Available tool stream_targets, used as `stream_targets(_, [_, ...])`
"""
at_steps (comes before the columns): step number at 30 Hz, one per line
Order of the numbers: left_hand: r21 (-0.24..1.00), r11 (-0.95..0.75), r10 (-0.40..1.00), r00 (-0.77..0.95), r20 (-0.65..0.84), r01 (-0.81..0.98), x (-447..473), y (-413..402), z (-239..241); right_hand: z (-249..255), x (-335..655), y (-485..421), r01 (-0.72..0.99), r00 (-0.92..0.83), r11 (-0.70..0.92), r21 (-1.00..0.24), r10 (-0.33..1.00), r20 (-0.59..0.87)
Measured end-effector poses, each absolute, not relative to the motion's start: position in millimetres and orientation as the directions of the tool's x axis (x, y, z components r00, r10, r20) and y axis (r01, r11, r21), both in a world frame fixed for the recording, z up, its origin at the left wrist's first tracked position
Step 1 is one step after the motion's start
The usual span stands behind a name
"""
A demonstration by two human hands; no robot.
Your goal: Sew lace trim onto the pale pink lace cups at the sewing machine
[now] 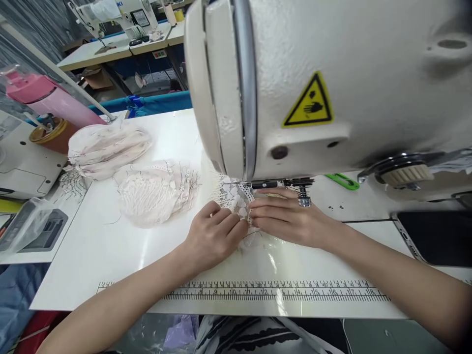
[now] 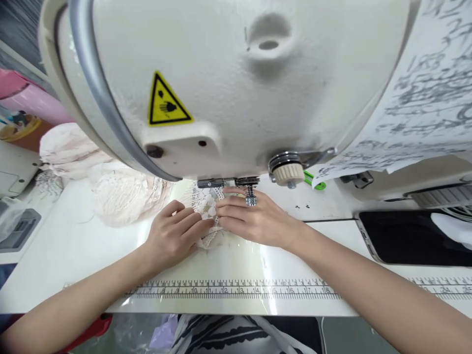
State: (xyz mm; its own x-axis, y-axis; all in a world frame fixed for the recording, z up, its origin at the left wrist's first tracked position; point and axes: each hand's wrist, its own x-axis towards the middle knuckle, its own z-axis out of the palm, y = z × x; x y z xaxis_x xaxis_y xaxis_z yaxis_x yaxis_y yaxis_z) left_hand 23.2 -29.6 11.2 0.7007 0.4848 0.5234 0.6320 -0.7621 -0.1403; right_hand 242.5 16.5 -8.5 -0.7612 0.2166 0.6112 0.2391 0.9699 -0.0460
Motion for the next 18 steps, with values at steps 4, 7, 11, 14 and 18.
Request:
stream_targets(4, [-0.127,-0.784,0.464,0.711,0.529,0.607,20.8,-29.0,10.8,-10.6,247.0,18.0,0.211,-0.754,0.97,-0.118,0.238,0.613])
stream_targets(7, [-0.058,-0.805,0.491,0.718,0.493,0.591,20.2,-29.3,8.2,-13.9,249.8,16.5,0.25,-0.769,0.959,-0.131,0.279,0.575])
stream_targets(11, [-0.013,-0.789,0.538,0.701,0.467,0.614,20.8,-30.5,5.6,-14.2,250.0,11.1,0.31,-0.786,0.944,-0.114,0.322,0.528])
stream_targets(14, [0.004,-0.783,0.552,0.692,0.465,0.622,22.0,-31.1,5.8,-12.9,249.3,9.0,0.322,-0.779,0.942,-0.101,0.323,0.538])
stream_targets(18, [0.025,-0.777,0.568,0.683,0.46,0.629,23.8,-31.0,5.9,-14.9,249.2,13.2,0.321,-0.781,0.942,-0.098,0.322,0.534])
